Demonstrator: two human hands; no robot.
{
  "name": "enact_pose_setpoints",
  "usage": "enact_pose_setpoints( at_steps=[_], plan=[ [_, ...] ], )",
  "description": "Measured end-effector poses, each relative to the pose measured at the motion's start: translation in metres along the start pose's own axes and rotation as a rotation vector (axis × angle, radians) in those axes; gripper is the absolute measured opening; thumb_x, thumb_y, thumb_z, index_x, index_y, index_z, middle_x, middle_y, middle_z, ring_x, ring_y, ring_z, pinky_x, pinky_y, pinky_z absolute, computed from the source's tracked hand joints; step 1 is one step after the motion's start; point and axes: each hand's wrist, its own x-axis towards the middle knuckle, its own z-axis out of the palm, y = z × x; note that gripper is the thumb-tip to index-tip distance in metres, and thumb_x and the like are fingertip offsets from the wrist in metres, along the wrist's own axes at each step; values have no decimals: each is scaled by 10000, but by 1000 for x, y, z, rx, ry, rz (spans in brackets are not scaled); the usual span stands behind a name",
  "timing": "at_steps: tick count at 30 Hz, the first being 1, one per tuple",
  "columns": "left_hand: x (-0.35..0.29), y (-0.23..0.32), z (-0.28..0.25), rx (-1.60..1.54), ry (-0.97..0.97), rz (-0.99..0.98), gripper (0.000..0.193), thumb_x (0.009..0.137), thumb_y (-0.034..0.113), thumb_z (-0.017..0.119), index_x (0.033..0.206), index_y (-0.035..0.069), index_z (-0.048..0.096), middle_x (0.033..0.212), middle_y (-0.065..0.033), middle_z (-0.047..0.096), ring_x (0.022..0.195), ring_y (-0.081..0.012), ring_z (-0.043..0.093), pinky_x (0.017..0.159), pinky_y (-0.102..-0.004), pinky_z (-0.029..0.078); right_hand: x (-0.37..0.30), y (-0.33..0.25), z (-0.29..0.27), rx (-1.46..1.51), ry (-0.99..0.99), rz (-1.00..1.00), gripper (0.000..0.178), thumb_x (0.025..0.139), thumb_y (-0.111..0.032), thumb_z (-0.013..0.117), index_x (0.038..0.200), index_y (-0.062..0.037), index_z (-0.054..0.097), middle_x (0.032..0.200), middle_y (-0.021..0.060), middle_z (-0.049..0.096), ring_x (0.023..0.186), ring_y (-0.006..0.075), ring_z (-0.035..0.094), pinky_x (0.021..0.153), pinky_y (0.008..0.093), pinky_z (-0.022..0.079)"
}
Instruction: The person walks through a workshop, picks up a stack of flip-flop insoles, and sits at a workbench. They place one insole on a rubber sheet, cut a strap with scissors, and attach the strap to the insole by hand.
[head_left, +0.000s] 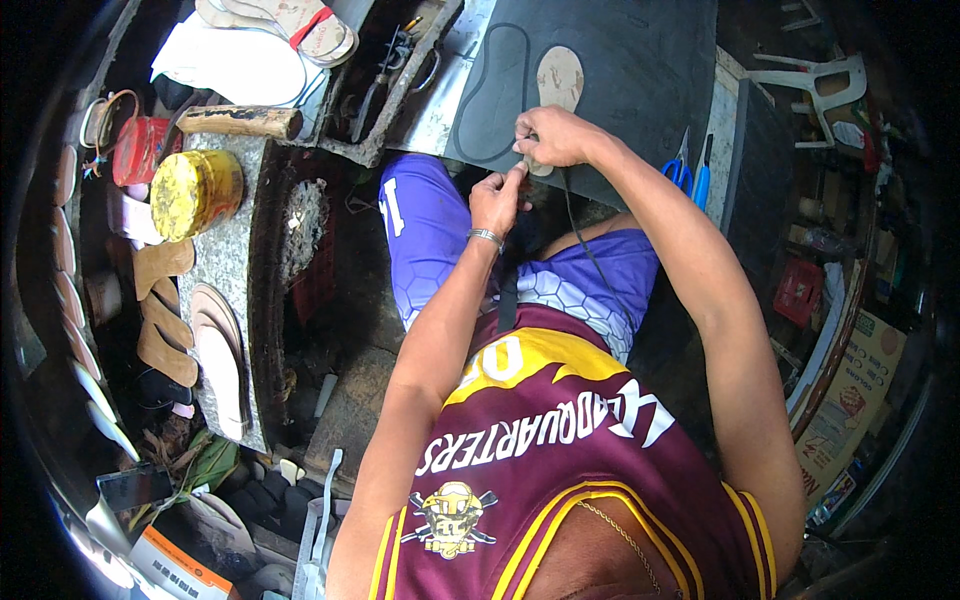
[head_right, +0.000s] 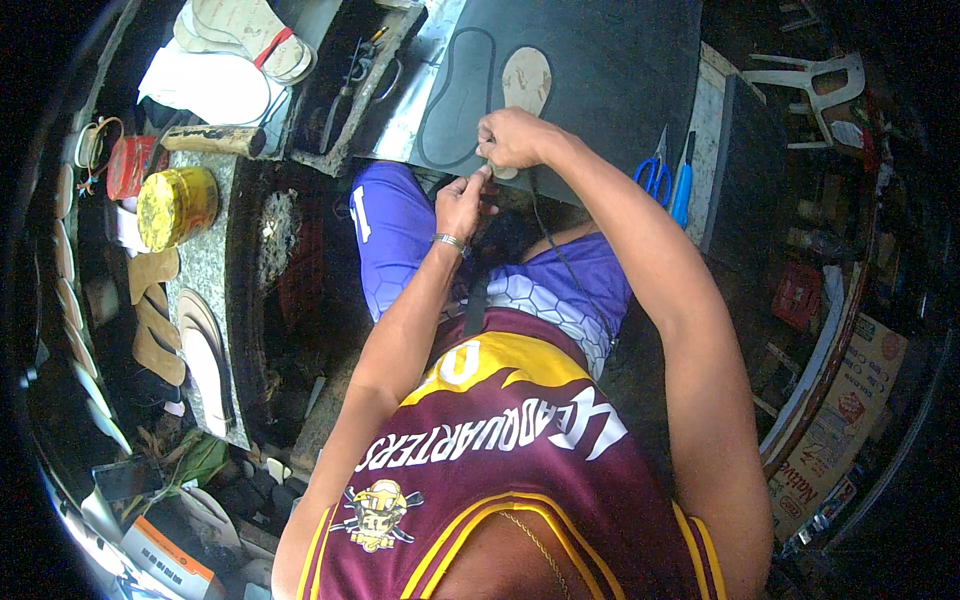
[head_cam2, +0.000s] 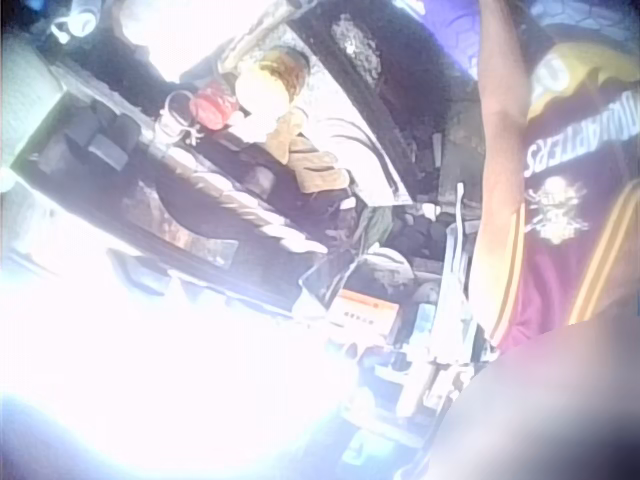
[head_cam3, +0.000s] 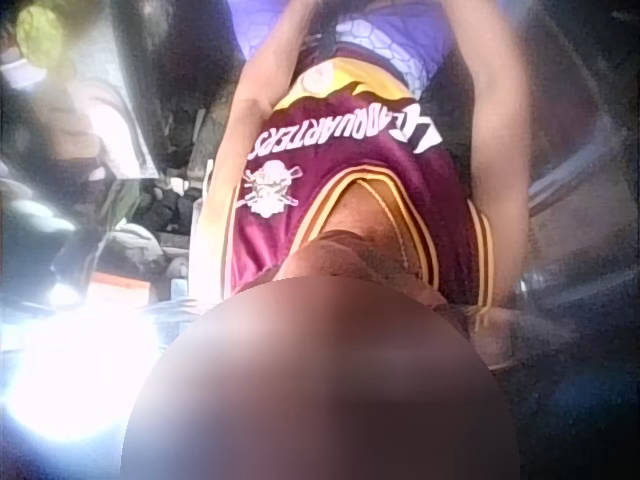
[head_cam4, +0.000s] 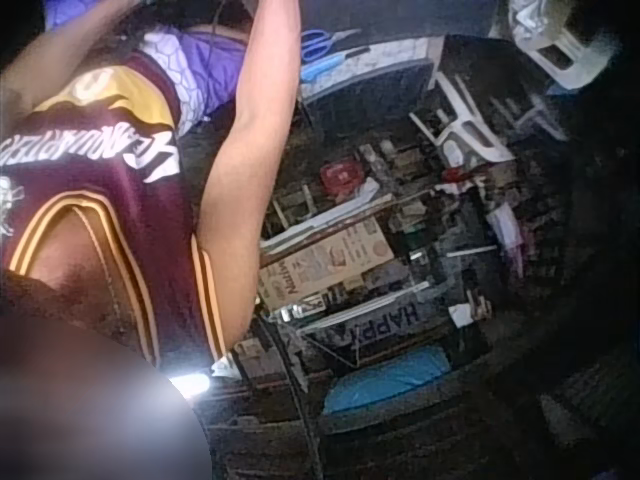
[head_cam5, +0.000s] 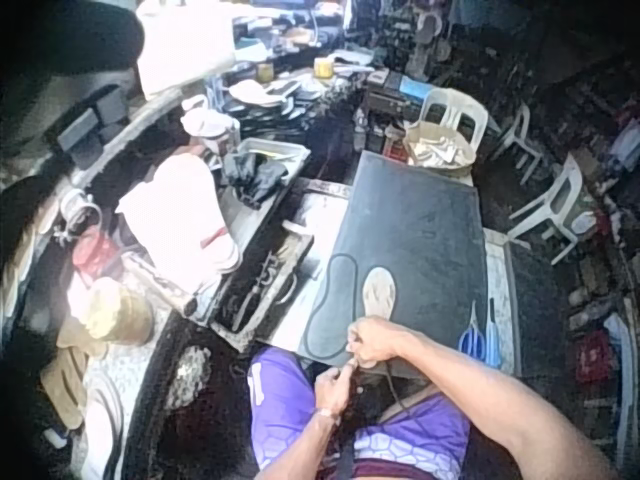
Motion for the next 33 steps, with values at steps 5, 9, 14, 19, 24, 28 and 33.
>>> enact_pose_setpoints(
  at_steps=[5, 9, 14, 19, 24, 28, 33],
  plan=[
    [3, 2, 0, 14, 13, -12, 518, 932, 449, 765, 807, -53, 750, 732, -85, 719, 569, -159, 697, 512, -304, 548, -3, -3, -4, 65, -41, 70, 270, 939, -226, 701, 1090, -5, 739, 1045, 246, 755, 1016, 411, 723, 897, 484, 554],
    [6, 4, 0, 32, 17, -45, 513, 922, 449, 764, 813, -52, 753, 751, -94, 737, 585, -171, 717, 508, -307, 541, -10, -5, -11, 407, -38, 339, 205, 947, -154, 712, 1037, 30, 717, 959, 214, 745, 895, 308, 719, 847, 444, 553],
    [9, 6, -4, 5, -21, -50, 506, 910, 470, 756, 864, -34, 760, 800, -102, 762, 615, -182, 739, 489, -303, 513, -9, -9, -21, 17, 49, 59, 194, 940, -156, 725, 1032, 15, 735, 967, 226, 752, 942, 338, 733, 854, 447, 553],
    [5, 16, -8, 67, -45, -124, 562, 891, 535, 738, 913, -27, 753, 851, -104, 766, 648, -182, 752, 485, -300, 506, -5, -12, -26, -91, 16, 146, 237, 948, -223, 711, 1052, -14, 750, 1021, 217, 758, 1012, 389, 719, 880, 471, 547],
    [1, 26, -9, 77, -65, -155, 584, 876, 547, 739, 912, -36, 745, 847, -105, 758, 654, -174, 747, 476, -301, 497, -1, -9, -24, -84, -10, 186, 266, 955, -254, 684, 1075, -27, 754, 1077, 228, 752, 1078, 406, 706, 919, 491, 542],
    [-1, 28, -9, 42, -85, -168, 591, 867, 550, 747, 930, -37, 744, 866, -104, 759, 654, -171, 738, 471, -298, 491, 2, -4, -24, -90, -40, 105, 297, 965, -258, 677, 1065, 15, 741, 1070, 258, 744, 1071, 419, 701, 917, 491, 533],
    [-5, 32, -12, 9, -130, -181, 591, 860, 547, 756, 984, -31, 744, 949, -108, 770, 680, -168, 739, 485, -299, 490, -1, -1, -27, -12, -90, 89, 262, 975, -226, 684, 992, 34, 705, 963, 241, 740, 970, 398, 710, 862, 472, 528]
  ],
)
